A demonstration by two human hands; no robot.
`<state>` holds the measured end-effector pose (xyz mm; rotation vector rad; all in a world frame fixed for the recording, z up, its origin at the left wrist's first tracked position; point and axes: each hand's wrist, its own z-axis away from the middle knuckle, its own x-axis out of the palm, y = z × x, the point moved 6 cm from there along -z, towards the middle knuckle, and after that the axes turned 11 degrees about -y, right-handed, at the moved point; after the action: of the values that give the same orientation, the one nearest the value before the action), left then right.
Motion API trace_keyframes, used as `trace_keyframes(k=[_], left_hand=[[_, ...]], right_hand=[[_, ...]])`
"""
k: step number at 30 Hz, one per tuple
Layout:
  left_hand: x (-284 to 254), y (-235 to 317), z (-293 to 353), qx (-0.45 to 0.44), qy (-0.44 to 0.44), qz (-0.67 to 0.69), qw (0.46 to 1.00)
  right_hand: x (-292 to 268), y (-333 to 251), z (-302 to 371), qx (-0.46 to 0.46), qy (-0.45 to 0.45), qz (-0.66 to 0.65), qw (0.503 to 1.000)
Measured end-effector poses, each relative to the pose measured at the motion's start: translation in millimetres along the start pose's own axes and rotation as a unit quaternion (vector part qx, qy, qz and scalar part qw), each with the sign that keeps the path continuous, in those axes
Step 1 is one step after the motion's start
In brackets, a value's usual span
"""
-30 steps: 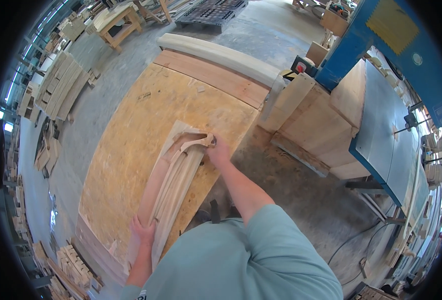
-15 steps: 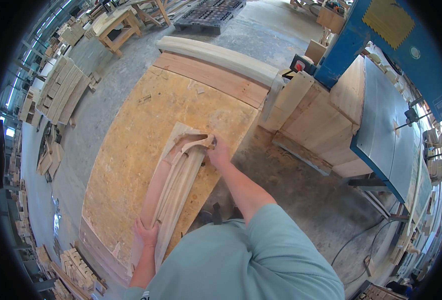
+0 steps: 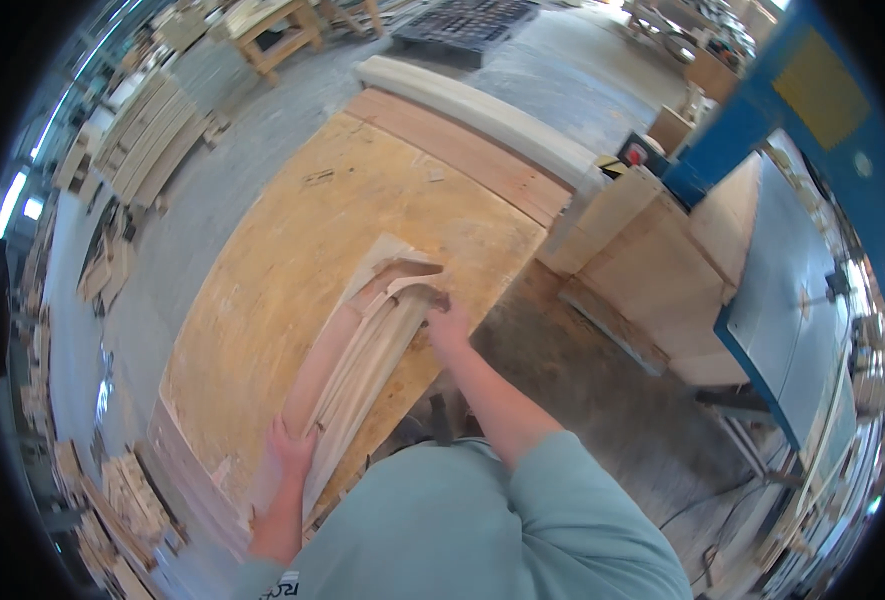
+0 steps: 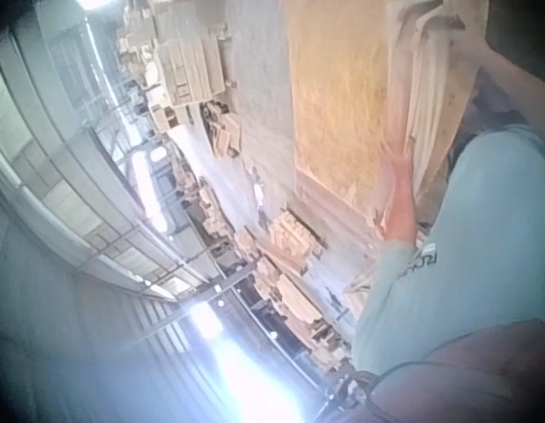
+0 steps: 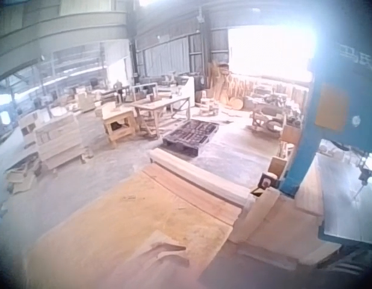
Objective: The person traces outlines onto pieces of wood using curved wooden templates and a pen, then repositions the templates and wood pieces on the workbench to mark additional sections.
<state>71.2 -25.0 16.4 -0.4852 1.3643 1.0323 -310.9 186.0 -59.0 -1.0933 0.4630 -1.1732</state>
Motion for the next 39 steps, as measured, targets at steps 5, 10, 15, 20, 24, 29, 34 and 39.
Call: trace_keyframes(k=[5, 10, 15, 20, 24, 29, 34, 39], left_hand=[[0, 2, 2, -0.03, -0.011, -0.001, 0.999], [-15, 3, 5, -0.039, -0.035, -0.009, 0.999], [-31, 15, -1, -0.039, -0.07, 0.009, 0.997], [-26, 4, 9, -0.04, -0.013, 0.049, 0.998], [-24, -1, 11, -0.011, -0.012, 0.091, 0.996], [-25, -5, 14, -0.002, 0.009, 0.076, 0.997], [-26, -9, 18, -0.006, -0.024, 0.085, 0.996], [-15, -5, 15, 0.008, 0.045, 0.068, 0.997]], right_hand=[[-10, -7, 4, -0.058, -0.005, 0.078, 0.995], [0, 6, 34, 0.019, -0.12, 0.149, 0.981], [31, -25, 71, 0.115, -0.199, 0.235, 0.944], [113, -45, 87, -0.002, -0.366, 0.445, 0.818], [199, -31, 111, -0.086, -0.512, 0.528, 0.672], [291, -7, 164, -0.243, -0.582, 0.665, 0.4], [321, 31, 169, -0.166, -0.556, 0.785, 0.218], [318, 43, 160, -0.189, -0.576, 0.776, 0.172]])
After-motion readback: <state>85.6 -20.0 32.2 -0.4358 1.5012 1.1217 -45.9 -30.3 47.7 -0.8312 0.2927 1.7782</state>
